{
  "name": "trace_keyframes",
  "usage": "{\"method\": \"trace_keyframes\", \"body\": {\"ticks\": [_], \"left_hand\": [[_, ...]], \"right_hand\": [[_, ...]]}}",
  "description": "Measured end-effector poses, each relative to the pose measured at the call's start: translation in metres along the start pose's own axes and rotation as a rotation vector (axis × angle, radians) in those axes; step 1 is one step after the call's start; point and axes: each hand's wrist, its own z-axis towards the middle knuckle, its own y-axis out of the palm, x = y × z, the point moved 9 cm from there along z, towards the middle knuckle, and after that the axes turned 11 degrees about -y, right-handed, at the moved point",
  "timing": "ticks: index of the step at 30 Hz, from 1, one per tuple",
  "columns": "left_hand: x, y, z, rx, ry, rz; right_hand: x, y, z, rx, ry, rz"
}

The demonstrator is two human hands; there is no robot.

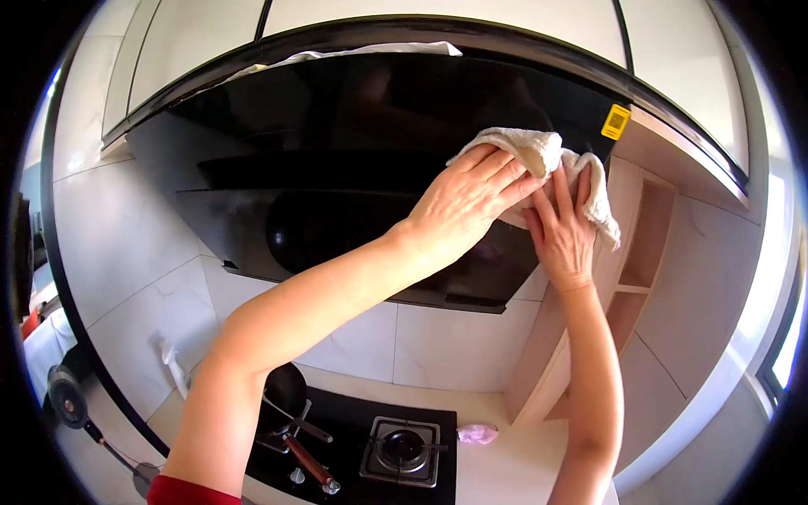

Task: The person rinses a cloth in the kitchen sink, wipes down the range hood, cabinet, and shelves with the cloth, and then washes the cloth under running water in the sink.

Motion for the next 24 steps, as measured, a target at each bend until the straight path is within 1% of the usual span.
{"method": "trace_keyframes", "body": {"ticks": [2, 4, 5, 8, 9, 13, 18, 20, 24], "left_hand": [[-0.006, -0.005, 0.000, 0.011, -0.008, -0.002], [-0.016, -0.004, 0.000, -0.033, -0.090, -0.164], [-0.019, -0.011, 0.000, 0.026, -0.115, -0.222], [-0.030, -0.013, 0.000, 0.005, -0.156, -0.285], [-0.034, -0.018, 0.000, 0.044, -0.156, -0.309], [-0.057, -0.029, -0.005, 0.137, -0.131, -0.293], [-0.092, -0.046, -0.019, 0.150, -0.127, -0.191], [-0.107, -0.054, -0.026, 0.146, -0.129, -0.155], [-0.146, -0.064, -0.044, 0.145, -0.145, -0.126]], "right_hand": [[0.001, -0.006, 0.012, -0.014, -0.038, -0.012], [-0.002, -0.006, 0.019, -0.062, -0.097, -0.023], [-0.006, -0.011, 0.023, -0.043, -0.133, -0.072], [-0.009, -0.013, 0.033, -0.045, -0.165, -0.060], [-0.011, -0.012, 0.036, -0.067, -0.209, -0.060], [-0.021, -0.017, 0.060, -0.059, -0.212, -0.057], [-0.048, -0.014, 0.092, -0.062, -0.236, -0.089], [-0.061, -0.015, 0.104, -0.018, -0.262, -0.046], [-0.100, -0.016, 0.137, -0.004, -0.344, -0.056]]}}
